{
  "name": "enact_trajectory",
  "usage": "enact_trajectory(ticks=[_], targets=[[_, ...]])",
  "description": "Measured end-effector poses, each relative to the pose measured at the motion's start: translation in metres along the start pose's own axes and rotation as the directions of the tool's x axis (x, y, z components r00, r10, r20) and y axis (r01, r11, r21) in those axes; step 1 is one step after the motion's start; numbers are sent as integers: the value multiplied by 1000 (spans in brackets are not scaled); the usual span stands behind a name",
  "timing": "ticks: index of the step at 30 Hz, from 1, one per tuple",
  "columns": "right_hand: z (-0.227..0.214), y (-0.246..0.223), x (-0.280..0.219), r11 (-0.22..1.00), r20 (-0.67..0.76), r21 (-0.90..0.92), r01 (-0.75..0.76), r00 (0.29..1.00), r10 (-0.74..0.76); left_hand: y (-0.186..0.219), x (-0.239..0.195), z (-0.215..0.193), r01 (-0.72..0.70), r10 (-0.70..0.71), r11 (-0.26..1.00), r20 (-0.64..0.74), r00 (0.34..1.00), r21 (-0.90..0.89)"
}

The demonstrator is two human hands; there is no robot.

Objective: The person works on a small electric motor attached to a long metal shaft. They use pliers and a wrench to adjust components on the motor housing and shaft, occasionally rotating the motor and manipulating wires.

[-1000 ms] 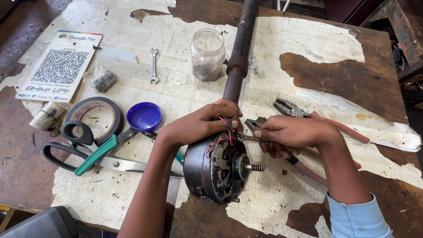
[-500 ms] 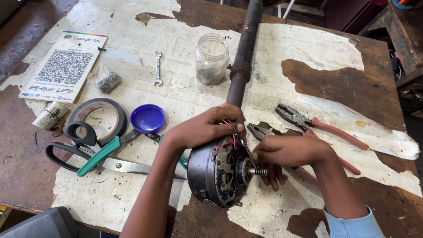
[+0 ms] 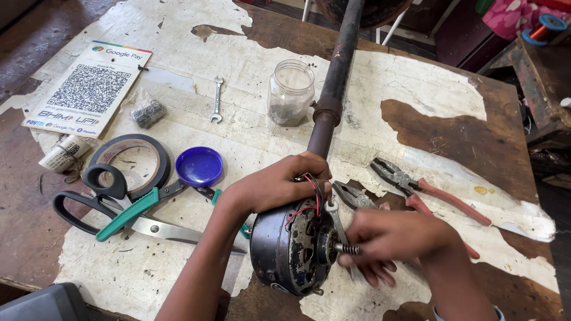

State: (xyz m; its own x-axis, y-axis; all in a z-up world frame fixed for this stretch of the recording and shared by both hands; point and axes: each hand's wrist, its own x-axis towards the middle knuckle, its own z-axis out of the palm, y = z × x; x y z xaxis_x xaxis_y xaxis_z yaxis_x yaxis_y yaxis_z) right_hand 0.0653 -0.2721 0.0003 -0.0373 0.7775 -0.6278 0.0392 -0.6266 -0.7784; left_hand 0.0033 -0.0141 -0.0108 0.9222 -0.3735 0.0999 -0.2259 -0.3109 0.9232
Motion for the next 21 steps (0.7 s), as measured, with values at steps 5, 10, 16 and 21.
enact_trajectory(ticks=[5,10,16,21], targets=[[3,-4,-3,981,-169,-153,-118,981,92,-3,-1,1,40,-41,999,14,999,35],[-16,-10,0,917,-343,-373,-139,939,3,-11,1,0,-9,10,1000,34,999,-15],[-9,-45,-18,822,-670,-339,-458,731,131,-18,3,1,10,-9,999,41,999,-30],[-4,-61,-27,963,-808,-126,-240,588,41,-16,2,1,3,-1,999,32,999,-45]])
